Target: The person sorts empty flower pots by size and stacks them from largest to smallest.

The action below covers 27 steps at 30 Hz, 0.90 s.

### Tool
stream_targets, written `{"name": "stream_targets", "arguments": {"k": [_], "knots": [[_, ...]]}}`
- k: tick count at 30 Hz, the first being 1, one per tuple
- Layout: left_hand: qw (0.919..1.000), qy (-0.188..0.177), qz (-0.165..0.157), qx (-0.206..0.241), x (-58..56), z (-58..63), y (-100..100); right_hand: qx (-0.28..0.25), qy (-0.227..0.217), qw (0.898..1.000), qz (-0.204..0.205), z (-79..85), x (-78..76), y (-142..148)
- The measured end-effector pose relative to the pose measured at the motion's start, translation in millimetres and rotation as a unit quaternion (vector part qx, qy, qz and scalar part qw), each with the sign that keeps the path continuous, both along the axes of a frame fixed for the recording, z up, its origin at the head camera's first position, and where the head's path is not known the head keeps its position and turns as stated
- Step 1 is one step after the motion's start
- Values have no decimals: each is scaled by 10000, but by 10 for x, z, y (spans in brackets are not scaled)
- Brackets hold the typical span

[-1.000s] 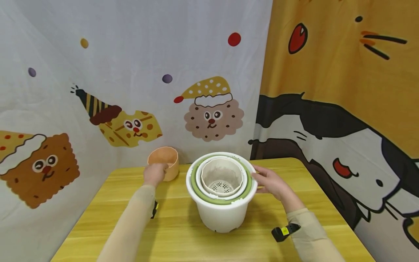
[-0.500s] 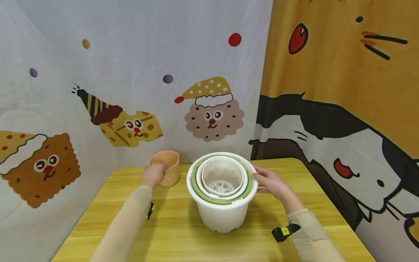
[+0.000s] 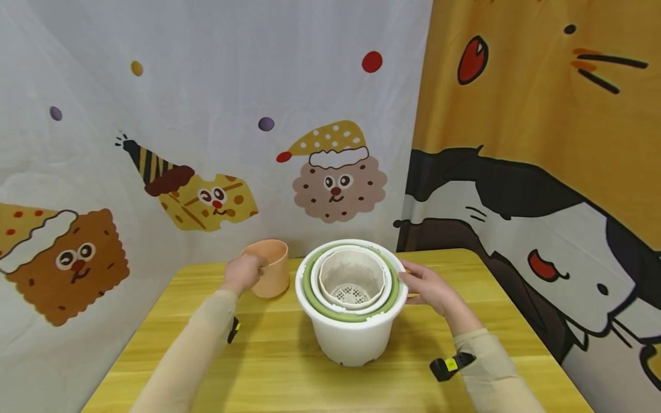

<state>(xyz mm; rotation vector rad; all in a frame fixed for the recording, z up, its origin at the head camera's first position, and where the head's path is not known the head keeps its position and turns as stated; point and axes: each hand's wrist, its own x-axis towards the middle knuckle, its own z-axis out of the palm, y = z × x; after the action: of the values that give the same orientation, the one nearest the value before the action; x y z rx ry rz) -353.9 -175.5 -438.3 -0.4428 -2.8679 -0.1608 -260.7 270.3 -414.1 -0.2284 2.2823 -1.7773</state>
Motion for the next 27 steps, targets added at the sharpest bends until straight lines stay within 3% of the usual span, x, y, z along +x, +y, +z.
{"name": "stream_targets", "arguments": {"k": [14,27], "knots": [[9979,-298,-464,336,39,178,69,65,61,10000,22,8,-4,5],[9956,-338,-594,638,127,387,89,58,21,10000,19,3,-14,8]]}}
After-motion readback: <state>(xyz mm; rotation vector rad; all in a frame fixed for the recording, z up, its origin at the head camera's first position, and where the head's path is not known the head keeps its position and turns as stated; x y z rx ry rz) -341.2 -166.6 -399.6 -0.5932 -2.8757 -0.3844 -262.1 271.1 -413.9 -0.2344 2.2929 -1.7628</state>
